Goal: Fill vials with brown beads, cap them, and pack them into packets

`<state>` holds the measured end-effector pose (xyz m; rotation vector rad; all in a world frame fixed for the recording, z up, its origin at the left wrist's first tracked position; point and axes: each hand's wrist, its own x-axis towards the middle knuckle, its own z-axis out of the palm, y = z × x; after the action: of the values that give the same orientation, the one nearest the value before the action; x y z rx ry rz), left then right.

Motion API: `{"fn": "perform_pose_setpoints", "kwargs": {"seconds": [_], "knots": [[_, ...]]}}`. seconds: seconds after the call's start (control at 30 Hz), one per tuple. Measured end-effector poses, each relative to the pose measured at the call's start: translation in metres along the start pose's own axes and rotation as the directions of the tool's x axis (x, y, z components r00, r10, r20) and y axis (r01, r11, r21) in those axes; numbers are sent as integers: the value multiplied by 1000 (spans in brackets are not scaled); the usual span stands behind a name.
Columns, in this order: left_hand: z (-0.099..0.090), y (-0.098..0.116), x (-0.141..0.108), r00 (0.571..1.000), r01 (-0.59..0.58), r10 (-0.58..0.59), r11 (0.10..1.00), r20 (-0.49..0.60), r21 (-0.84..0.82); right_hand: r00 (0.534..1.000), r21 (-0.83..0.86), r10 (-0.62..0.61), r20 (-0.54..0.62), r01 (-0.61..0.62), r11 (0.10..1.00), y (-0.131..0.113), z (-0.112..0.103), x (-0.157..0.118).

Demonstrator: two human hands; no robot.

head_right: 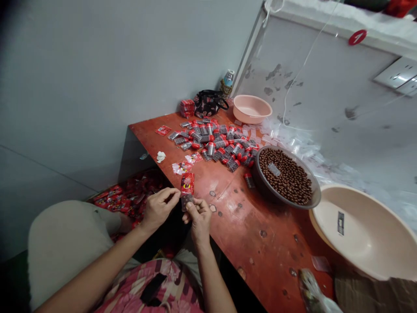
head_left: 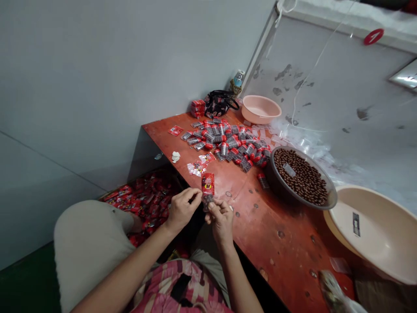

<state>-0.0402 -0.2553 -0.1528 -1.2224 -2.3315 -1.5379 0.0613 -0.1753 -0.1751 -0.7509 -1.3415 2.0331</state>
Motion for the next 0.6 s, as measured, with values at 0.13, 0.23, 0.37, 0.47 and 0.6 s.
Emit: {"fn": "perform_pose_setpoints", "kwargs": {"seconds": [0.13,0.23,0.37,0.47,0.6], "knots": [[3,-2,-1,1000,-23,23,999,-6,27,999,30,11,-45,-9,1000,0,3,-2],[4,-3,0,1000,-17,17,999,-7,32,998,49,16,-62,-13,999,0,5,-3],[4,-4,1,1000,-1,1,1000,-5,8,995,72,13,-104,-5,997,3,8,-4],[5,-1,-3,1000,13,-13,1000,-4,-3,991,80,4,-135,6,997,5,12,-4],[7,3,-14,998,21,-18,998,56,-52,984,115,-14,-178,35,993,4,15,1]]}}
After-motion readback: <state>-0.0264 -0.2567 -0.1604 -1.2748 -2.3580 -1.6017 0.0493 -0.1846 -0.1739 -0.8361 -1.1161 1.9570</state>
